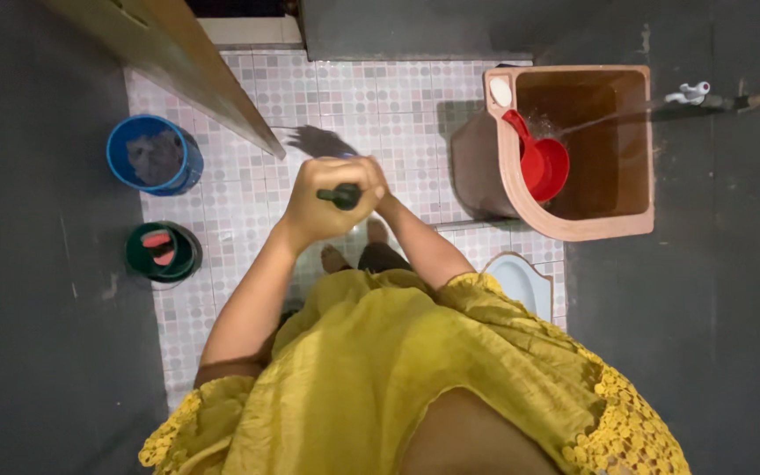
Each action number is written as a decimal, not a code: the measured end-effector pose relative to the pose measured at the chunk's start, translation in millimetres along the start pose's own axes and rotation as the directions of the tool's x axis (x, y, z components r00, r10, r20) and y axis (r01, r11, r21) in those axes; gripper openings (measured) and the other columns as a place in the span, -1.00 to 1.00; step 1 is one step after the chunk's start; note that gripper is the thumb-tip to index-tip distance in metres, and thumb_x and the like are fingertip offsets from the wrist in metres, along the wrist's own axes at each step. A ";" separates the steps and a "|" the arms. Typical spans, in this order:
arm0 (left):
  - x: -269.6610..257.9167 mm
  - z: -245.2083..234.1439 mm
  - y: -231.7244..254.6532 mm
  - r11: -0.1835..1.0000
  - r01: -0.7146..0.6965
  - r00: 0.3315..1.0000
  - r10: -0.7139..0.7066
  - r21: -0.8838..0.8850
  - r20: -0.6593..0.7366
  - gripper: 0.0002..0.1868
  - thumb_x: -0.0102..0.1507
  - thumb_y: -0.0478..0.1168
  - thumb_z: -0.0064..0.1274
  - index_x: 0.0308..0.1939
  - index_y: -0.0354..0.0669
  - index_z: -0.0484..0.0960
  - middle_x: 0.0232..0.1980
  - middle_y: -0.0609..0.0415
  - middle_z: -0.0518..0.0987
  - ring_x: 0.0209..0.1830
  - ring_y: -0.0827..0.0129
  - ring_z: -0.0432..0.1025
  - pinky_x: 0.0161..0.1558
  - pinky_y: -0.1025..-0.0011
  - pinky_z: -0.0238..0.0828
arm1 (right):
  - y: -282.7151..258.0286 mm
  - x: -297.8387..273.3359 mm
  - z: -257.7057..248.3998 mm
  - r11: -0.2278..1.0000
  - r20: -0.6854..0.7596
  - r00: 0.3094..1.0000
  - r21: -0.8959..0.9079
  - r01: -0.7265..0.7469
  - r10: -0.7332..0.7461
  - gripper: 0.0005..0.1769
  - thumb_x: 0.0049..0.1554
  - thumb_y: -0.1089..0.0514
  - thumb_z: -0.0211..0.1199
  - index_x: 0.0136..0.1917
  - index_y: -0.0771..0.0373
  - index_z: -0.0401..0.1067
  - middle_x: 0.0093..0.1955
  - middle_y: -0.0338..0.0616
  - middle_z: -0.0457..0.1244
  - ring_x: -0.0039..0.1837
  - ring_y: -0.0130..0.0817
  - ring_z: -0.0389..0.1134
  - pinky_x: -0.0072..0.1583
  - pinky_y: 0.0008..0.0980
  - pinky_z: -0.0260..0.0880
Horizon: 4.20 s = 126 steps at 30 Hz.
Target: The person sweeps a tiled bathroom floor using a broom. They move around a squat toilet and a water basin, sweeping debris toward a corner and then into a bucket.
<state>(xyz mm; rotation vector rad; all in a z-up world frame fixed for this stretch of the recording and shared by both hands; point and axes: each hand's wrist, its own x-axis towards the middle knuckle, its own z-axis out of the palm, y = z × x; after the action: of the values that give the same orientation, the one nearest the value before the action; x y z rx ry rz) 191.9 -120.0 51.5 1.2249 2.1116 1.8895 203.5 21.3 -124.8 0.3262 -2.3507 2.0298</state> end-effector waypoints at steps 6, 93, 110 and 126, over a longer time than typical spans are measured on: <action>-61.3 24.3 -51.4 0.869 0.304 0.938 -0.344 -0.390 -0.034 -0.79 0.07 -0.32 0.00 -0.62 -0.26 0.33 -0.53 0.11 0.39 -0.48 0.50 0.26 -0.35 0.51 0.22 | 100.8 -58.6 -24.3 0.704 -0.258 0.948 -0.639 -0.312 0.186 -0.72 -0.08 -0.02 0.10 -0.42 0.22 0.36 -0.32 0.07 0.25 -0.20 0.01 0.27 -0.12 -0.17 0.26; -179.5 66.4 93.5 0.896 0.436 0.607 -0.226 0.082 -0.762 -0.76 -0.01 -0.37 -0.02 -0.67 -0.22 0.21 -0.66 0.11 0.17 -0.66 0.50 0.06 -0.56 0.50 0.02 | 53.1 -49.6 124.5 0.953 0.578 0.797 -0.105 0.284 -0.174 -0.88 -0.17 0.21 0.15 -0.47 0.25 0.27 -0.41 -0.11 0.21 -0.27 -0.21 0.25 -0.19 -0.32 0.22; -254.6 80.9 165.7 0.660 0.676 0.459 -0.031 0.327 -0.888 -0.75 -0.03 -0.39 -0.05 -0.70 -0.25 0.18 -0.67 -0.06 0.19 -0.63 0.13 0.14 -0.43 0.27 0.14 | -16.4 -189.1 281.8 0.895 0.712 0.611 0.447 -0.013 -0.346 -0.89 0.03 0.29 0.15 -0.23 0.28 0.22 -0.28 -0.23 0.06 -0.25 -0.45 0.05 -0.20 -0.47 0.07; -202.8 77.9 146.2 0.581 0.773 0.434 -0.190 0.255 -0.881 -0.78 0.06 -0.18 -0.03 -0.60 -0.22 0.37 -0.54 -0.08 0.41 -0.49 0.05 0.34 -0.44 0.24 0.23 | -80.9 -139.1 223.4 0.865 0.760 0.415 0.412 0.287 -0.500 -0.74 -0.03 0.16 0.21 -0.07 0.24 0.27 -0.11 -0.18 0.18 0.00 -0.31 0.18 0.08 -0.40 0.16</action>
<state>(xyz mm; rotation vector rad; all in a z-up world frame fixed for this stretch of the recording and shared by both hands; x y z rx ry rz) 445.7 -182.5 66.7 -0.5840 3.2009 1.4982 380.5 -188.4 -101.3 2.1325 -1.9665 2.0940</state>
